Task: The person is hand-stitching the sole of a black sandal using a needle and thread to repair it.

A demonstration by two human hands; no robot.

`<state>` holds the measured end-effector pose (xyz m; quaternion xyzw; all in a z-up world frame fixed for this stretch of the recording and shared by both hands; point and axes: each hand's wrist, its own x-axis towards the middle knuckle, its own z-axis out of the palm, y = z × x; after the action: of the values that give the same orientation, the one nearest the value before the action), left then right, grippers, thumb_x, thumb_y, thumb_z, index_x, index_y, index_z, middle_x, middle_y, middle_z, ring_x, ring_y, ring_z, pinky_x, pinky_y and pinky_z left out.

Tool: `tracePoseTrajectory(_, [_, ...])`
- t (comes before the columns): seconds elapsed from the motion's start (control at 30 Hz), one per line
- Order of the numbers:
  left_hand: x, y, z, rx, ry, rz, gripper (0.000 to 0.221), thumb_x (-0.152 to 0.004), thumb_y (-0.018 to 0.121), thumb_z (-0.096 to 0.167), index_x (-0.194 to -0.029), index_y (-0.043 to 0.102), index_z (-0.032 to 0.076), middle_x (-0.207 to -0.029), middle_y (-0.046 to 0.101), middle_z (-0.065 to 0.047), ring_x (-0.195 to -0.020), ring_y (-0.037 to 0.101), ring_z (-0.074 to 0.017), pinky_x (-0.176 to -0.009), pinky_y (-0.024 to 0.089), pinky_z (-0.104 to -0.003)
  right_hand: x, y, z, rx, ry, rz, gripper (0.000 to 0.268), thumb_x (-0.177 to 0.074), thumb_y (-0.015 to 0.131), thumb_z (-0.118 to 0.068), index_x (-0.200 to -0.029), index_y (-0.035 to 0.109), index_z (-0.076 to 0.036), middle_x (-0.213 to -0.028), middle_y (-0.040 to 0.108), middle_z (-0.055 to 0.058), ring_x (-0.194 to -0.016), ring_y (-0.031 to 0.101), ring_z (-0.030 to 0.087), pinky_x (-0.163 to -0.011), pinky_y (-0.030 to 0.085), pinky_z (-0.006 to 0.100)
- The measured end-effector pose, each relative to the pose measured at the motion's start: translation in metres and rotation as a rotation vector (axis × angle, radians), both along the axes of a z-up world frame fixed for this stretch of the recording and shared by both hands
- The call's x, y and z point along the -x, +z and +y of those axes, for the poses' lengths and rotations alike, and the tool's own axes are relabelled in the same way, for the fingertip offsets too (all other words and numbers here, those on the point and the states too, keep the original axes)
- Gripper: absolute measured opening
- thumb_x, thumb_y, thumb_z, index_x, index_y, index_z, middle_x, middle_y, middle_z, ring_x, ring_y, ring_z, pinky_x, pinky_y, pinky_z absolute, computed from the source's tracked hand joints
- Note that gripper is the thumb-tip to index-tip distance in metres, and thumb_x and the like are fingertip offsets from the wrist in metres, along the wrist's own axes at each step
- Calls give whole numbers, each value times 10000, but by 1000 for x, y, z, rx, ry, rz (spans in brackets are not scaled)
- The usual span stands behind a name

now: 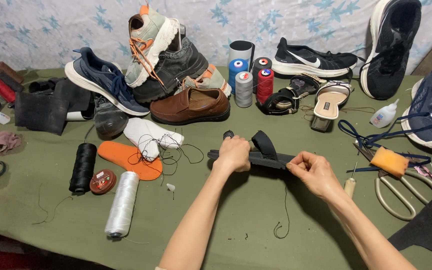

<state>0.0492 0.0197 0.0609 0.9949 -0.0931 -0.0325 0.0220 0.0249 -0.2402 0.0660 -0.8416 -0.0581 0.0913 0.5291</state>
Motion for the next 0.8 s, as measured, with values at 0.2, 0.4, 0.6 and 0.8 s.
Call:
tracePoseTrajectory(0.2, [-2, -11, 3, -10, -2, -37, 391, -544, 664, 184, -885, 809, 57, -934, 762, -128, -960, 676, -330, -863, 504, -426, 16, -2, -5, 46, 10, -30, 107, -818, 781, -146, -860, 810, -52, -569, 618, 60, -598, 569, 175, -606, 476, 315])
tracePoseTrajectory(0.4, [8, -2, 3, -12, -12, -46, 411, -535, 664, 162, -901, 815, 53, -960, 770, -135, -982, 681, -333, -888, 504, -423, 36, 14, -1, 396, 83, -270, 105, -834, 771, -274, -827, 757, -170, -824, 701, 39, -1012, 636, 260, -889, 534, 439])
tracePoseTrajectory(0.6, [17, 14, 7, -6, -53, -36, 439, -496, 752, 250, -894, 814, 76, -952, 757, -118, -968, 670, -348, -834, 501, -425, 44, 42, 10, 294, 310, -345, 66, -850, 720, -150, -839, 696, -89, -1439, 597, 165, -1466, 395, 462, -1121, 366, 621])
tracePoseTrajectory(0.8, [24, 40, 7, 30, -101, 1, 438, -540, 844, 293, -933, 825, 102, -979, 771, -116, -1009, 665, -357, -879, 497, -432, 44, 1, 0, -155, 117, -86, 107, -925, 698, -143, -915, 687, -37, -1287, 749, 179, -1239, 659, 329, -1047, 488, 522])
